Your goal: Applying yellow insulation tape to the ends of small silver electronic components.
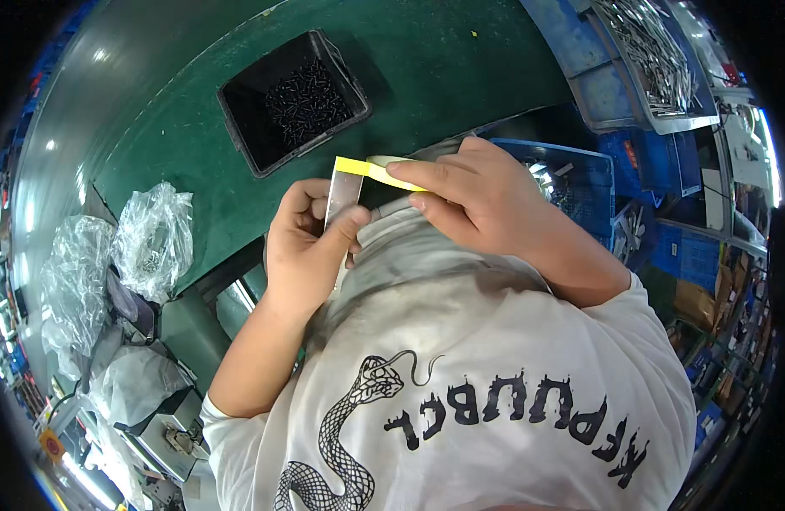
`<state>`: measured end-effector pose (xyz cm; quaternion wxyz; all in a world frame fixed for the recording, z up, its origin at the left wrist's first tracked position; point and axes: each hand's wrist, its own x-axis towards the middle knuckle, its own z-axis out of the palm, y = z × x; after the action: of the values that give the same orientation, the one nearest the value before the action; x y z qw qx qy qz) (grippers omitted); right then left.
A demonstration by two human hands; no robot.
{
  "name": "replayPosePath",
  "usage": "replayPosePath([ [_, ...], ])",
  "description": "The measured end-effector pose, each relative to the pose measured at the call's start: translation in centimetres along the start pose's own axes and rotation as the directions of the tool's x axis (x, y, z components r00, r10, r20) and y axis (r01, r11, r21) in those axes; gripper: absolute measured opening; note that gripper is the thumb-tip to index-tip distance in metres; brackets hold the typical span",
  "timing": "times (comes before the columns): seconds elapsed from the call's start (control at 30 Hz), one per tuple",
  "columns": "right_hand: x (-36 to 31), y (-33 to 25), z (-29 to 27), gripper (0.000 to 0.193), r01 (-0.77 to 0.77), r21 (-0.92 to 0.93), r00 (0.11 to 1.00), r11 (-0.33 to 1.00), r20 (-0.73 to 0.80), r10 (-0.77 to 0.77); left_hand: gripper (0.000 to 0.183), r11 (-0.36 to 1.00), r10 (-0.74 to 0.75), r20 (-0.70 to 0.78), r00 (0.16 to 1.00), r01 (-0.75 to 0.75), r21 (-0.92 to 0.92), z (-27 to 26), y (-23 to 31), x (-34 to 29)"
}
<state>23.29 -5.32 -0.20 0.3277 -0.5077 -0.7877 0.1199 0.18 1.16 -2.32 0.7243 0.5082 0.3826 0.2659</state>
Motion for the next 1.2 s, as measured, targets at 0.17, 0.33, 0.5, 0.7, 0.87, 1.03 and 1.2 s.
replayPosePath([
  [0.17, 0.1, -0.1, 0.2, 0.047, 0.016, 0.009, 1.0, 1.0, 0.004, -0.016, 0.043, 0.987, 0.067, -0.102, 0.992, -0.051, 0.155, 1.0, 0.2, -0.2],
  [0.33, 0.1, -0.3, 0.1, 0.045, 0.027, 0.005, 1.0, 1.0, -0.001, -0.027, 0.03, 0.853, 0.28, -0.053, 0.958, -0.223, 0.472, -0.2, -1.2, 0.0],
  [0.5, 0.2, -0.6, -0.1, 0.043, 0.033, -0.051, 0.999, 0.998, 0.01, -0.033, 0.019, 0.647, 0.358, 0.053, 0.932, -0.289, 0.706, -0.6, -1.1, -0.1],
  [0.7, 0.0, -0.4, -0.3, 0.042, 0.022, -0.091, 1.0, 0.996, 0.023, -0.02, 0.013, 0.879, 0.267, -0.007, 0.964, -0.241, 0.41, 0.3, -0.7, -0.3],
  [0.87, -0.1, -0.3, -0.6, 0.043, 0.002, -0.073, 1.0, 0.997, 0.023, -0.001, 0.014, 0.969, 0.214, 0.052, 0.976, -0.218, 0.116, -0.1, -0.6, -0.1],
  [1.03, -0.2, -0.3, -0.6, 0.043, 0.011, -0.078, 1.0, 0.997, 0.001, -0.011, 0.015, 0.964, 0.256, 0.074, 0.964, -0.261, 0.059, -0.1, -0.9, -0.2],
  [1.2, -0.4, -0.1, -0.7, 0.043, 0.016, -0.104, 1.0, 0.994, 0.028, -0.013, 0.014, 0.97, 0.237, 0.085, 0.968, -0.241, 0.03, 0.0, -0.7, -0.2],
])
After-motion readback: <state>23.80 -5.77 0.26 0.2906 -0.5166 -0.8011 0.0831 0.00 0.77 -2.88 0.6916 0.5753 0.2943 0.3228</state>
